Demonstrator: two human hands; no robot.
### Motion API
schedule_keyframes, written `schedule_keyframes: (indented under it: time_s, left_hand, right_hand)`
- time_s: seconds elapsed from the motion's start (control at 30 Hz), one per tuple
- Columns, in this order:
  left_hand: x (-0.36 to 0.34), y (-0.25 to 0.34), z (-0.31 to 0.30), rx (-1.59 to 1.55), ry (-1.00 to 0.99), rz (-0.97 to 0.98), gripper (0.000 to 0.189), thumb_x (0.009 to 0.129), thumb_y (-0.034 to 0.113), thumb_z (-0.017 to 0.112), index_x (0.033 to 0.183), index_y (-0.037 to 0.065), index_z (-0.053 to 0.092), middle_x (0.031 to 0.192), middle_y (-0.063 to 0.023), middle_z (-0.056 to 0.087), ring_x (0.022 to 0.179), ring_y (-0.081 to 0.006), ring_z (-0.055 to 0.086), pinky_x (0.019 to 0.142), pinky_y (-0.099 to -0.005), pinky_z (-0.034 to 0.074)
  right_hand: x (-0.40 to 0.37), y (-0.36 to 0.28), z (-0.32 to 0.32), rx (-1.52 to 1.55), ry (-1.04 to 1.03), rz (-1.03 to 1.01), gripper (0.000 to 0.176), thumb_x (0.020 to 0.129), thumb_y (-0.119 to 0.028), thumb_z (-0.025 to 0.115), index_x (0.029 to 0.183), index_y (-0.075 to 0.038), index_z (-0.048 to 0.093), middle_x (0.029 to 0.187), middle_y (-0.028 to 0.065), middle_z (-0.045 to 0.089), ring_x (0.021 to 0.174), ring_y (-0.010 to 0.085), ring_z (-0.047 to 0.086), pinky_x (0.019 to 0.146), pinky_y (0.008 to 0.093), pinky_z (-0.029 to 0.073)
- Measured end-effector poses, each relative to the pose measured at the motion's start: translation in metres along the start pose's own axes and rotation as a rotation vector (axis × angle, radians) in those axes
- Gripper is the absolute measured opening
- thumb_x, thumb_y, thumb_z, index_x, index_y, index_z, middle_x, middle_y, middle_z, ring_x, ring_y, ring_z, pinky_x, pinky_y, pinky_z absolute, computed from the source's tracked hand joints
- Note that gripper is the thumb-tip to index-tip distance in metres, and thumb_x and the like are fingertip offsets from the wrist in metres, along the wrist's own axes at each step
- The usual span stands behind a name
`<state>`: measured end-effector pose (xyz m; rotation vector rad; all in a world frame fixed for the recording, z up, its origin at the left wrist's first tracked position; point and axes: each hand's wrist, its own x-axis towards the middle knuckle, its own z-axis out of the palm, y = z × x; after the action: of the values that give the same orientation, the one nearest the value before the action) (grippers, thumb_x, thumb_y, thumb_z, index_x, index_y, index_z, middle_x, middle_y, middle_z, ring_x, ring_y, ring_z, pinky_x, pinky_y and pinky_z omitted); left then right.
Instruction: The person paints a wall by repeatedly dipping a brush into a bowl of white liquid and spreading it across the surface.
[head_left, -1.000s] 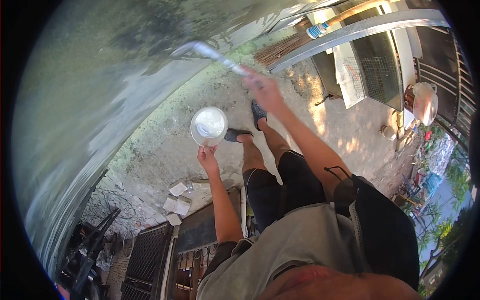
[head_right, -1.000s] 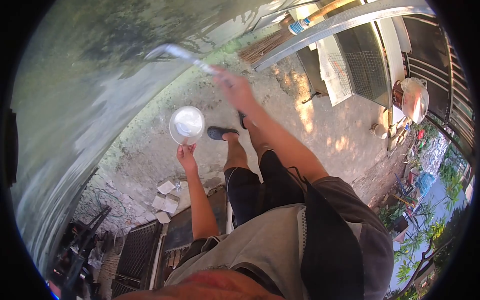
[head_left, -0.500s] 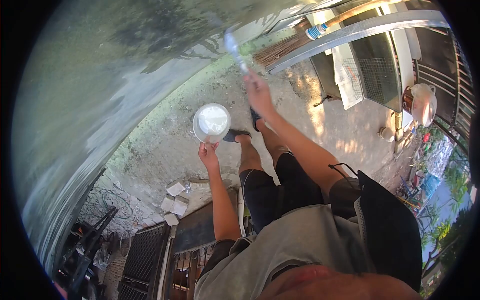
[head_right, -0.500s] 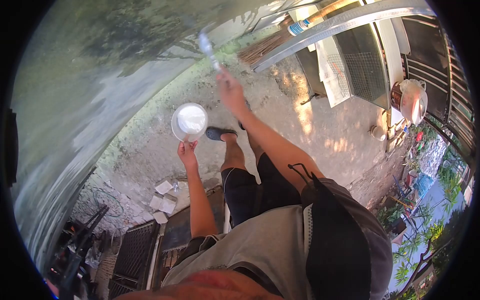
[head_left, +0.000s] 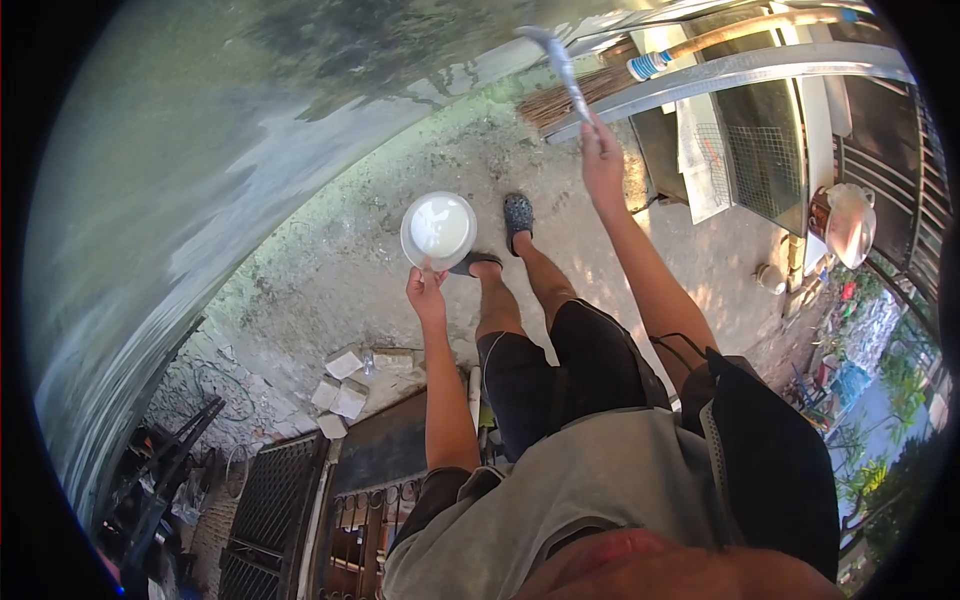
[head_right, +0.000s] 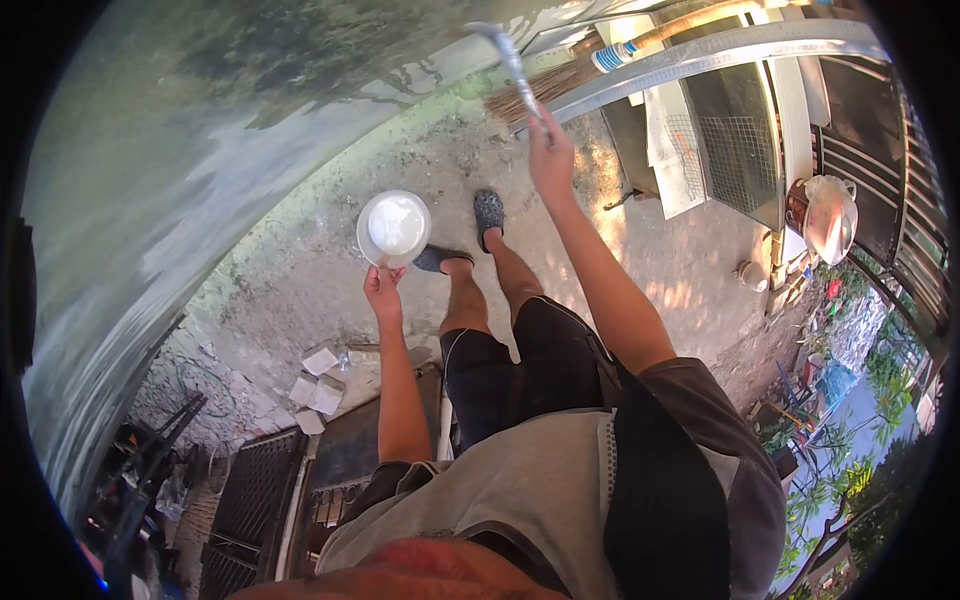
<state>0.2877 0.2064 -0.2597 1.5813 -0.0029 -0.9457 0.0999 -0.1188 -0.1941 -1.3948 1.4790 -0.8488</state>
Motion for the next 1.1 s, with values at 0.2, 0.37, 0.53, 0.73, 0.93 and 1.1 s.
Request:
schedule_keyframes:
  time_s: [0.2,0.37,0.53,0.73,0.93,1.1]
  left_hand:
    - [0.002,-0.009,-0.001,-0.021,-0.013,-0.025,0.019,0.098,0.011,0.047,0.084,0.002,0.056,0.073,0.0004,0.052,0.074,-0.0132,0.06,0.077,-0.0288,0.054]
    - [0.007,-0.014,0.001,0.002,-0.035,-0.012,0.018,0.097,0.009,0.047,0.084,0.001,0.055,0.074,-0.0003,0.054,0.073,-0.0117,0.06,0.073,-0.0284,0.055]
    - [0.011,-0.011,0.01,0.081,-0.027,0.071,0.017,0.097,0.011,0.048,0.09,0.0,0.058,0.074,0.0001,0.053,0.074,-0.0109,0.058,0.075,-0.028,0.054]
    - [0.013,-0.003,0.014,0.05,0.008,0.078,0.019,0.098,0.013,0.048,0.098,-0.001,0.061,0.072,0.0027,0.049,0.073,-0.0099,0.056,0.076,-0.0272,0.053]
    - [0.017,-0.004,0.014,0.041,-0.034,-0.005,0.023,0.098,0.013,0.049,0.077,0.004,0.05,0.074,-0.0006,0.053,0.071,-0.0088,0.056,0.072,-0.0287,0.055]
    - [0.021,-0.017,0.009,0.025,-0.054,-0.009,0.023,0.098,0.013,0.05,0.076,0.004,0.048,0.071,0.0002,0.05,0.068,-0.0074,0.054,0.072,-0.0294,0.056]
  right_hand:
    - [0.022,0.009,-0.042,0.176,0.261,0.272,0.037,0.098,-0.018,0.049,0.132,-0.002,0.05,0.066,-0.0069,0.042,0.056,0.0025,0.037,0.049,0.0219,0.032]
    - [-0.019,-0.017,0.048,0.156,0.006,0.126,0.035,0.098,-0.018,0.05,0.13,-0.003,0.053,0.069,-0.0029,0.049,0.059,0.0051,0.044,0.049,0.0235,0.037]
    - [-0.131,-0.077,0.103,0.124,-0.845,0.16,0.037,0.093,-0.025,0.057,0.127,-0.013,0.058,0.069,0.0147,0.064,0.061,0.0203,0.065,0.059,0.0342,0.049]
    - [-0.119,-0.067,0.087,-0.096,-0.879,-0.239,0.036,0.091,-0.027,0.058,0.125,-0.016,0.059,0.073,0.015,0.064,0.062,0.0259,0.063,0.059,0.0331,0.049]
    - [0.033,0.019,-0.019,-0.321,-0.153,-0.025,0.033,0.09,-0.026,0.063,0.117,-0.006,0.063,0.073,0.0099,0.063,0.06,0.0138,0.057,0.054,0.0287,0.046]
    - [0.115,0.043,-0.091,0.189,0.175,0.414,0.028,0.095,-0.022,0.052,0.117,-0.005,0.054,0.064,-0.0009,0.048,0.05,0.0072,0.044,0.042,0.0248,0.035]
